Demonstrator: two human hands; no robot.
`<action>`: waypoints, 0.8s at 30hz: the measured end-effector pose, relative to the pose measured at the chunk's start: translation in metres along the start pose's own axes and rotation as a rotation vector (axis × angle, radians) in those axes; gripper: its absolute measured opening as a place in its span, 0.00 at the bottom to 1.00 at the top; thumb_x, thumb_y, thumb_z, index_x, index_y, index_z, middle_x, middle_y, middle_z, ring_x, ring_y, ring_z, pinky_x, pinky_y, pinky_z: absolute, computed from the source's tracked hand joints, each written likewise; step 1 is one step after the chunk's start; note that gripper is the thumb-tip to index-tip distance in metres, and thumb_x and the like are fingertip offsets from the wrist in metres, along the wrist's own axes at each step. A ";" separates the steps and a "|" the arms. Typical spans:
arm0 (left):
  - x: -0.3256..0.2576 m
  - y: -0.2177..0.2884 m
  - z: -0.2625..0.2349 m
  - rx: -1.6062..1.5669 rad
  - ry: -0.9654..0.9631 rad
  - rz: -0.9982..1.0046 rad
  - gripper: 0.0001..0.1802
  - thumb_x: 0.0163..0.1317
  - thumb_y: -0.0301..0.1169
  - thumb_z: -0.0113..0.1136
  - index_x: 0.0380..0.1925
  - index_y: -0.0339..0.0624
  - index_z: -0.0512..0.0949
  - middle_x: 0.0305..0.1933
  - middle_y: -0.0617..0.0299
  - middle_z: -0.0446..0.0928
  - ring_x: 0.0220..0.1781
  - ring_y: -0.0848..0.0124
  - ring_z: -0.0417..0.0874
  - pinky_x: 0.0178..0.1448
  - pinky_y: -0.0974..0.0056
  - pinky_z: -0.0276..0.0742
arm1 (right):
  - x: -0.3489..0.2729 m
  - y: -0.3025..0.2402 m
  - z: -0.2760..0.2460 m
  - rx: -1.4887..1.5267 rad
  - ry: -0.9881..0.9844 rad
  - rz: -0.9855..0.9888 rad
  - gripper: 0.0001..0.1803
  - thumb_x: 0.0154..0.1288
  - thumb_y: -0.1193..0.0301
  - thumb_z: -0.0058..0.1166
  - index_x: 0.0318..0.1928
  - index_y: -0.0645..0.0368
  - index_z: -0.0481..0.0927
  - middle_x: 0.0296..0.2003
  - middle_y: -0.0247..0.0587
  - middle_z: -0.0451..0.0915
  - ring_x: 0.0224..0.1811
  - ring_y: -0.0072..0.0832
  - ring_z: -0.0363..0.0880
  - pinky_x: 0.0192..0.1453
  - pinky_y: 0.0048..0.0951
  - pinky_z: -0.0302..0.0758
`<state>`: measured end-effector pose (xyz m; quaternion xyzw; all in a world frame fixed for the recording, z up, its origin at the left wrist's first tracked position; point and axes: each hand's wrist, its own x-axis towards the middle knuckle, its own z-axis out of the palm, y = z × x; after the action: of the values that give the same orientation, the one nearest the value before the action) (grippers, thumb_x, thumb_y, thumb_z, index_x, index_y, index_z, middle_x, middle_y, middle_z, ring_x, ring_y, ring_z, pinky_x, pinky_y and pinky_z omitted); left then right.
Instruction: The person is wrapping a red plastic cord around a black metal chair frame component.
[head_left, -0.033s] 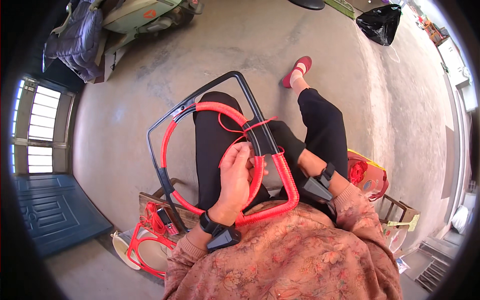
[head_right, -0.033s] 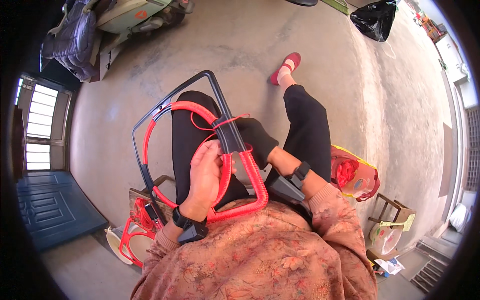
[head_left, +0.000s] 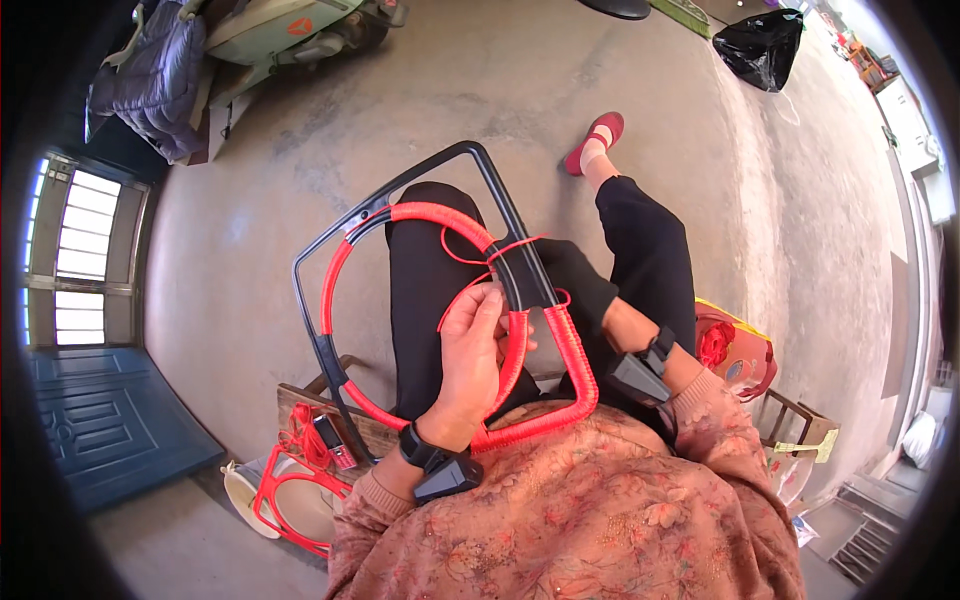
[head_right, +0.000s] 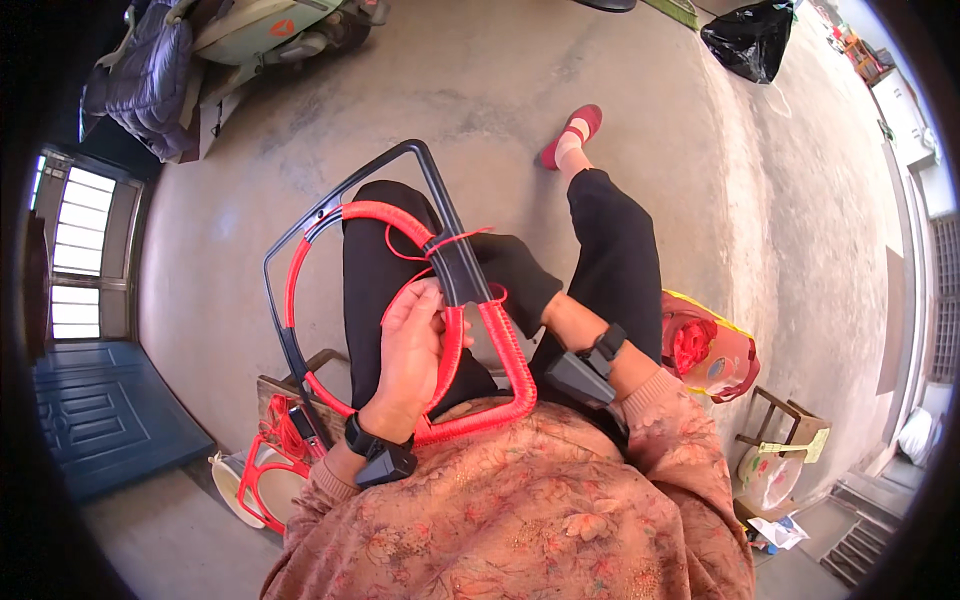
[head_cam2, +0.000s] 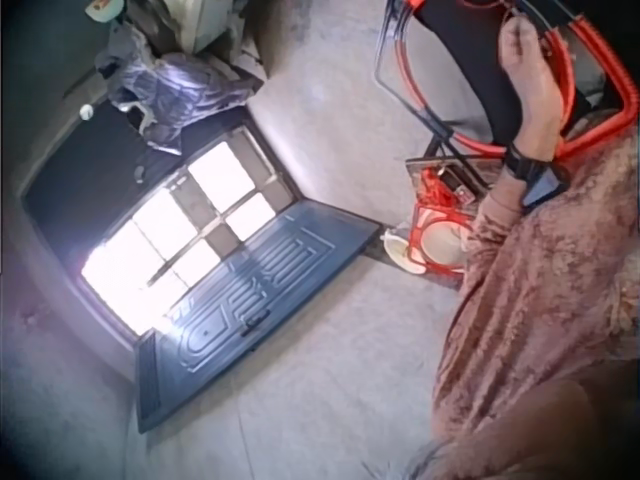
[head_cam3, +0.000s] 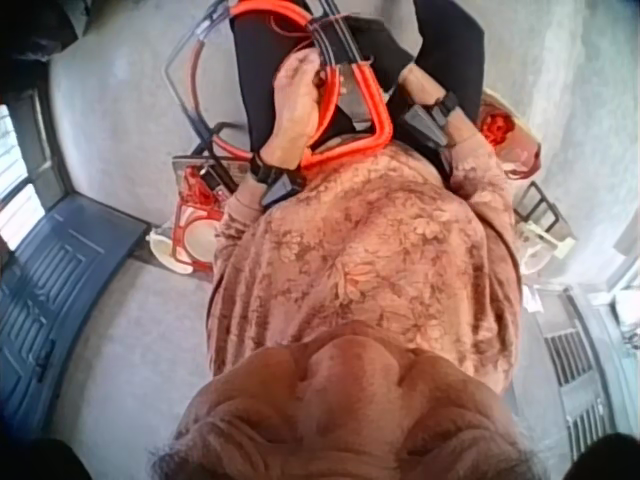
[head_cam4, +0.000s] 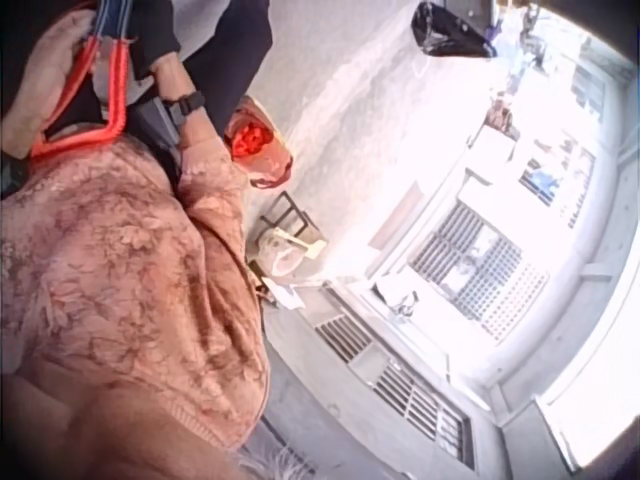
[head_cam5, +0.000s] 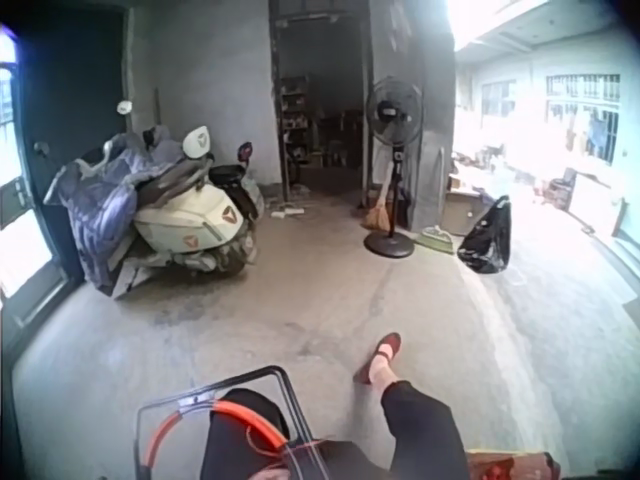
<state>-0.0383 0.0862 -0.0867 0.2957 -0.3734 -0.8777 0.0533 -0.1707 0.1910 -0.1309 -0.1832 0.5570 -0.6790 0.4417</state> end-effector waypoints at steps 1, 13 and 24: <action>0.001 0.000 0.001 0.041 0.009 0.015 0.14 0.70 0.36 0.49 0.48 0.38 0.71 0.34 0.61 0.77 0.29 0.74 0.78 0.32 0.68 0.80 | -0.004 -0.008 0.001 -0.001 0.001 0.005 0.16 0.60 0.75 0.57 0.49 0.64 0.79 0.38 0.37 0.83 0.39 0.17 0.78 0.43 0.22 0.76; -0.002 -0.003 0.001 0.088 0.083 0.314 0.06 0.66 0.26 0.53 0.38 0.35 0.77 0.30 0.65 0.77 0.30 0.80 0.75 0.37 0.73 0.72 | -0.034 -0.038 -0.026 -0.268 0.027 0.017 0.16 0.59 0.73 0.56 0.48 0.63 0.78 0.38 0.33 0.79 0.33 0.17 0.75 0.36 0.21 0.73; -0.003 0.003 0.008 0.706 -0.131 0.555 0.05 0.48 0.18 0.63 0.26 0.38 0.79 0.25 0.64 0.76 0.29 0.79 0.74 0.36 0.72 0.71 | -0.072 -0.009 -0.015 -0.182 -0.223 0.048 0.13 0.60 0.71 0.56 0.45 0.62 0.79 0.35 0.30 0.79 0.32 0.16 0.75 0.36 0.21 0.72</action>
<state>-0.0407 0.0896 -0.0792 0.1285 -0.7174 -0.6660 0.1589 -0.1462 0.2579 -0.1096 -0.2835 0.5678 -0.5905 0.4985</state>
